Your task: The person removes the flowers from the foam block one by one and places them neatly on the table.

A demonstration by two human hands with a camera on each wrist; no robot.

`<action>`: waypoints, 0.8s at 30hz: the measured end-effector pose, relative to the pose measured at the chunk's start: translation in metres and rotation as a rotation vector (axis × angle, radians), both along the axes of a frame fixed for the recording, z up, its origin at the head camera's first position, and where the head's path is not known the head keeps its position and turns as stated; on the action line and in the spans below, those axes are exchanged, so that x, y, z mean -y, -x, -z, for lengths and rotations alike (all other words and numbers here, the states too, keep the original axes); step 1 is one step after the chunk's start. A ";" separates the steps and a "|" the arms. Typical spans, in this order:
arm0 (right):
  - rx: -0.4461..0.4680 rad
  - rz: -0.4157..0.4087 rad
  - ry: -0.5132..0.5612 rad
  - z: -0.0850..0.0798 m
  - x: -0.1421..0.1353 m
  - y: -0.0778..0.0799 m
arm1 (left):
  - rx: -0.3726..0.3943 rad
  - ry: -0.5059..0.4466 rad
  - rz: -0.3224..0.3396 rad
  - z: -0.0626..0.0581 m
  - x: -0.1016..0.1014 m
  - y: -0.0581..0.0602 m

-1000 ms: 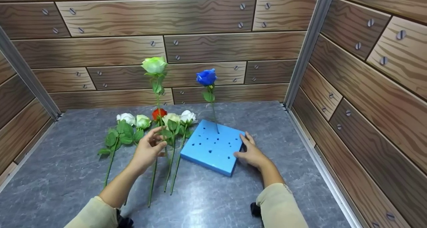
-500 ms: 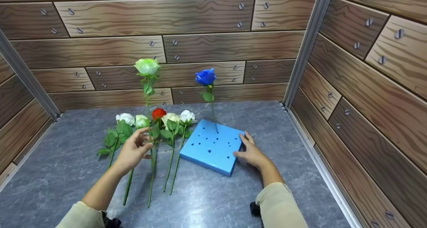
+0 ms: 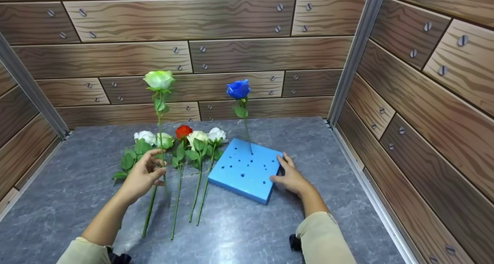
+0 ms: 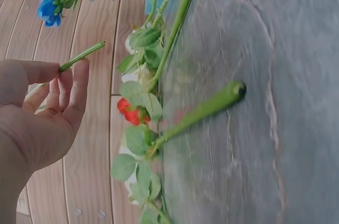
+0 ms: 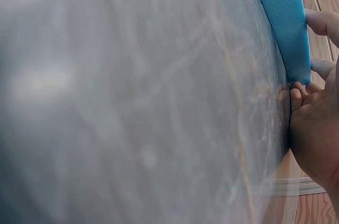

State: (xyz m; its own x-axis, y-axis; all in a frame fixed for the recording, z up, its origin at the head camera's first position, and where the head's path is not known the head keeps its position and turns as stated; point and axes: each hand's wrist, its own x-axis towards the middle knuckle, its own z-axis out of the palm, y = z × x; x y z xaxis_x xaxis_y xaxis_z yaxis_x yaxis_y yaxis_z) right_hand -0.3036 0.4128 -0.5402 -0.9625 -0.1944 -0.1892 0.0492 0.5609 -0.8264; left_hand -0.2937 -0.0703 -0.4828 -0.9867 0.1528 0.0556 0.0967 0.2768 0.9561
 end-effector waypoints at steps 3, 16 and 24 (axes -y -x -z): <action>0.000 0.005 0.000 0.000 0.000 0.000 | 0.002 0.019 -0.005 0.000 0.005 0.000; 0.000 0.018 -0.001 0.001 0.000 0.000 | 0.017 0.035 -0.048 0.001 0.027 -0.001; -0.005 0.009 -0.001 0.001 -0.001 0.000 | 0.014 0.068 -0.065 0.000 0.042 -0.003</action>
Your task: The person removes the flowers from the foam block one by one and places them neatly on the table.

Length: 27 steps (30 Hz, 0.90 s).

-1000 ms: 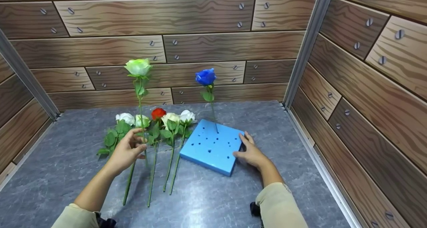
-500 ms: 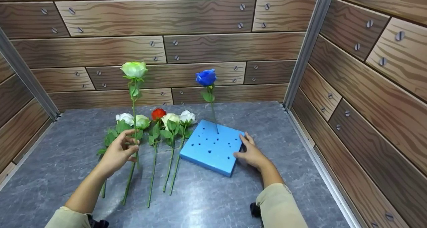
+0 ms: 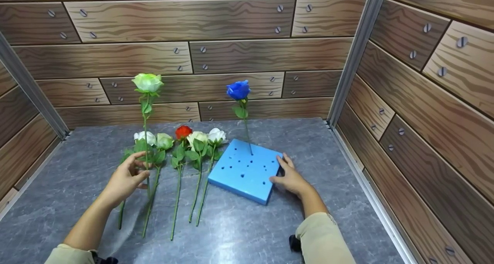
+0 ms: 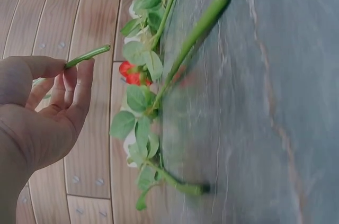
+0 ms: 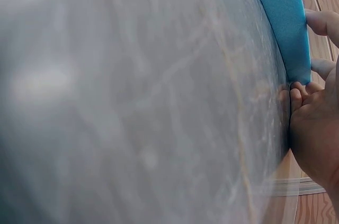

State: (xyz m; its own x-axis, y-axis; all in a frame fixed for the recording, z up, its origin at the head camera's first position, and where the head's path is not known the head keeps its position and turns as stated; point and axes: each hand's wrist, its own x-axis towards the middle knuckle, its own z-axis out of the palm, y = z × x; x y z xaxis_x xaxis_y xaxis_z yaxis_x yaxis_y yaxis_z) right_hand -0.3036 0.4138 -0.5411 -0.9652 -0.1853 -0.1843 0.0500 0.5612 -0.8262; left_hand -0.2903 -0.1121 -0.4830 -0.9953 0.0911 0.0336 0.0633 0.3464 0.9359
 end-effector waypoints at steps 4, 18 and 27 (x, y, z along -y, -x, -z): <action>0.004 0.002 -0.002 -0.001 0.000 0.000 | 0.012 0.038 0.001 -0.002 0.009 0.000; -0.002 -0.001 -0.008 -0.002 0.000 0.000 | 0.046 0.037 0.016 -0.003 0.042 -0.003; -0.003 0.003 -0.014 0.000 0.001 0.001 | 0.061 0.078 0.050 0.003 0.055 -0.009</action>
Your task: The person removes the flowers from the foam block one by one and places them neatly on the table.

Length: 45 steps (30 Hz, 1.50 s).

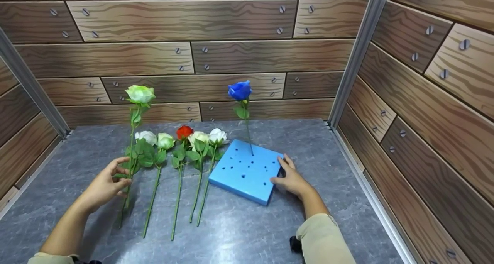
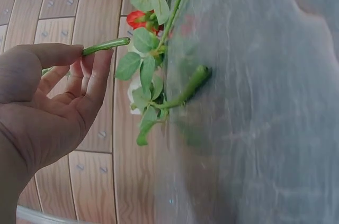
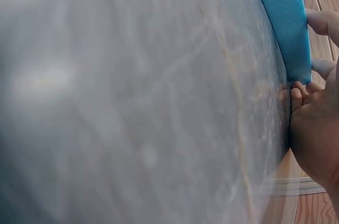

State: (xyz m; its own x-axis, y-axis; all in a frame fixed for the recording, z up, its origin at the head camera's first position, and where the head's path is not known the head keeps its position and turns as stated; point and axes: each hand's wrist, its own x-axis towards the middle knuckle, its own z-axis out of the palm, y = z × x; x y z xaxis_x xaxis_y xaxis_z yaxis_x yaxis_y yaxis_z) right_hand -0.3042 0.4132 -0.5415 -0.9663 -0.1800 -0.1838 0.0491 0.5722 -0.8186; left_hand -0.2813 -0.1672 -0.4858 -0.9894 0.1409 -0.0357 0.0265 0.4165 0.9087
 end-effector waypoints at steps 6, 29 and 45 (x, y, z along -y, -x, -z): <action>0.009 0.004 0.004 0.001 0.000 0.001 | -0.016 0.019 0.004 0.004 0.007 -0.005; 0.002 -0.003 0.000 0.000 -0.001 0.001 | 0.180 -0.005 0.036 0.012 0.062 -0.018; 0.012 -0.016 0.009 0.000 -0.002 0.002 | 0.204 0.078 0.024 0.018 0.083 -0.018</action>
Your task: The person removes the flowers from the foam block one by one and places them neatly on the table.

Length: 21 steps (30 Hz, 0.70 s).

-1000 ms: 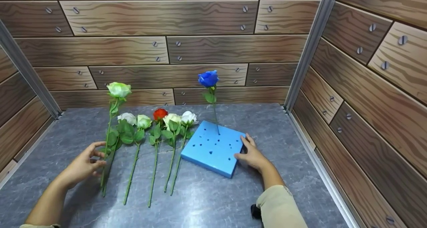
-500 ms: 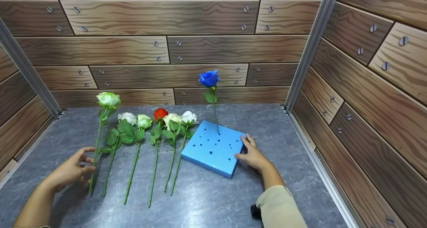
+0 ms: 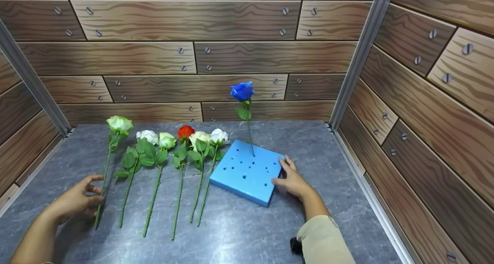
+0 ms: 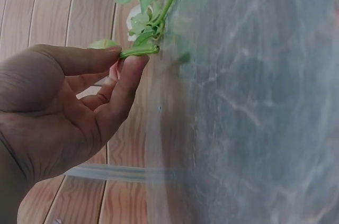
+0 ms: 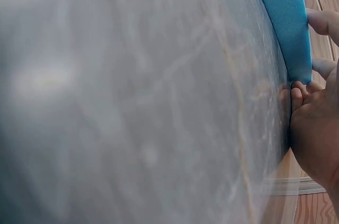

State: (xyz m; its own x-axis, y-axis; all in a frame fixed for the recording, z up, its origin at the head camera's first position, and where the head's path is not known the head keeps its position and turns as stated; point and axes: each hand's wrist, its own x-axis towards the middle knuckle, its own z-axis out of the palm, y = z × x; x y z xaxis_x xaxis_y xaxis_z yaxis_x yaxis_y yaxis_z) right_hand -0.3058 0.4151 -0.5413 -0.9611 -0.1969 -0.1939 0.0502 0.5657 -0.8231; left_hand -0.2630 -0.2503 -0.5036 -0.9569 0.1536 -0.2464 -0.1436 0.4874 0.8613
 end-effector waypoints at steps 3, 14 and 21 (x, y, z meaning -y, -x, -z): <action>-0.001 -0.004 0.000 0.001 -0.001 0.001 | 0.001 0.008 -0.001 0.001 0.001 0.000; 0.001 0.000 -0.004 0.000 0.000 0.000 | 0.046 0.098 -0.018 0.005 0.004 0.001; 0.005 0.011 0.002 -0.001 0.002 -0.001 | 0.061 0.149 -0.031 0.006 0.007 0.002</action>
State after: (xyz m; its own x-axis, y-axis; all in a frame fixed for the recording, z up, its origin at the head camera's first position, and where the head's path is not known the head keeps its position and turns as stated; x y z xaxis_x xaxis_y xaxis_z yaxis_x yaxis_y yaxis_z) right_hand -0.3046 0.4134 -0.5403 -0.9622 -0.1864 -0.1984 0.0608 0.5634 -0.8239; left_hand -0.2651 -0.2570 -0.5092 -0.9432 0.0816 -0.3220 -0.2102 0.6039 0.7688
